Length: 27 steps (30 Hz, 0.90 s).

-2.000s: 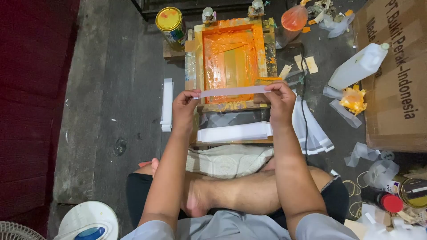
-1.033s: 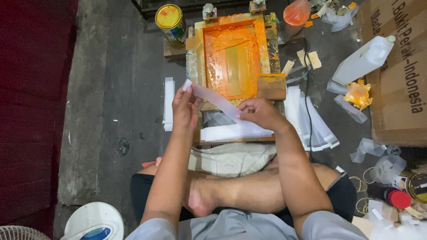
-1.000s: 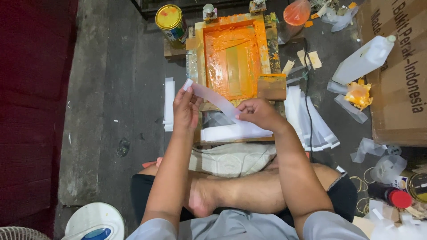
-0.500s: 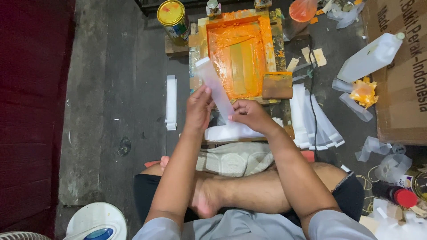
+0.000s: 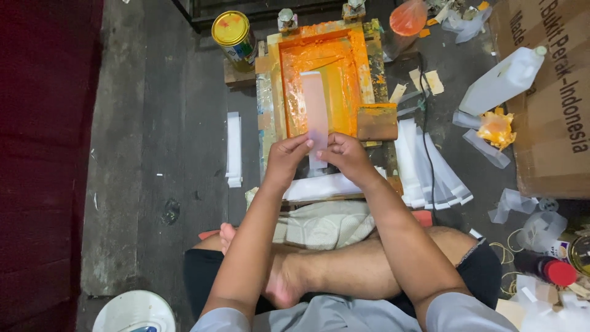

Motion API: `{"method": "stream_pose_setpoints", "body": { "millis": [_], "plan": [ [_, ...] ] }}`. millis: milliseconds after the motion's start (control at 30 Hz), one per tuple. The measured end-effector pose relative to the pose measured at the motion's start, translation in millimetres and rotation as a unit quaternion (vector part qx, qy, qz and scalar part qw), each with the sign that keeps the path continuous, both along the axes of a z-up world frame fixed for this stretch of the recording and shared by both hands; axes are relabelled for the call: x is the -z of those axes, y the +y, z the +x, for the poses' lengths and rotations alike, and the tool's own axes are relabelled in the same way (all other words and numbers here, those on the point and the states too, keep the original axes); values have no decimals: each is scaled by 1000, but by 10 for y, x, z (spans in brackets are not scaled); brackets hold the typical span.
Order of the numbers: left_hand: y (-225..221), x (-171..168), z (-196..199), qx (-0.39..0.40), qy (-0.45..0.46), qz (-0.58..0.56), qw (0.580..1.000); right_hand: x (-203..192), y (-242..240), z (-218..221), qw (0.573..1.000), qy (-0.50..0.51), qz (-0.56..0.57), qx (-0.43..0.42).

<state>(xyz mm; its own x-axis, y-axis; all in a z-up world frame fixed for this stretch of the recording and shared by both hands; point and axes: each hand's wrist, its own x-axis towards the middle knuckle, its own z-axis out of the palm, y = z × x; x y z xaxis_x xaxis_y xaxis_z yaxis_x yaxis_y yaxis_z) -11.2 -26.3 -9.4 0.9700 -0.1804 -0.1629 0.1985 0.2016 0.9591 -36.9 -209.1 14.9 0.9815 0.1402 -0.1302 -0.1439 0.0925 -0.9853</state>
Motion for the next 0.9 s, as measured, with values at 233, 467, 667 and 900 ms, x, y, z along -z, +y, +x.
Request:
{"method": "stream_pose_setpoints", "body": {
  "millis": [233, 467, 667, 900],
  "plan": [
    [-19, -43, -27, 31, 2, 39, 999, 221, -46, 47, 999, -15, 23, 46],
    [-27, -3, 5, 34, 13, 54, 998, 154, -46, 35, 998, -27, -1, 51],
    [-17, -11, 26, -7, 34, 2, 999, 89, -54, -11, 999, -24, -39, -6],
    [77, 310, 143, -65, 76, -97, 990, 272, -56, -6, 991, 3, -76, -107]
  ]
}}
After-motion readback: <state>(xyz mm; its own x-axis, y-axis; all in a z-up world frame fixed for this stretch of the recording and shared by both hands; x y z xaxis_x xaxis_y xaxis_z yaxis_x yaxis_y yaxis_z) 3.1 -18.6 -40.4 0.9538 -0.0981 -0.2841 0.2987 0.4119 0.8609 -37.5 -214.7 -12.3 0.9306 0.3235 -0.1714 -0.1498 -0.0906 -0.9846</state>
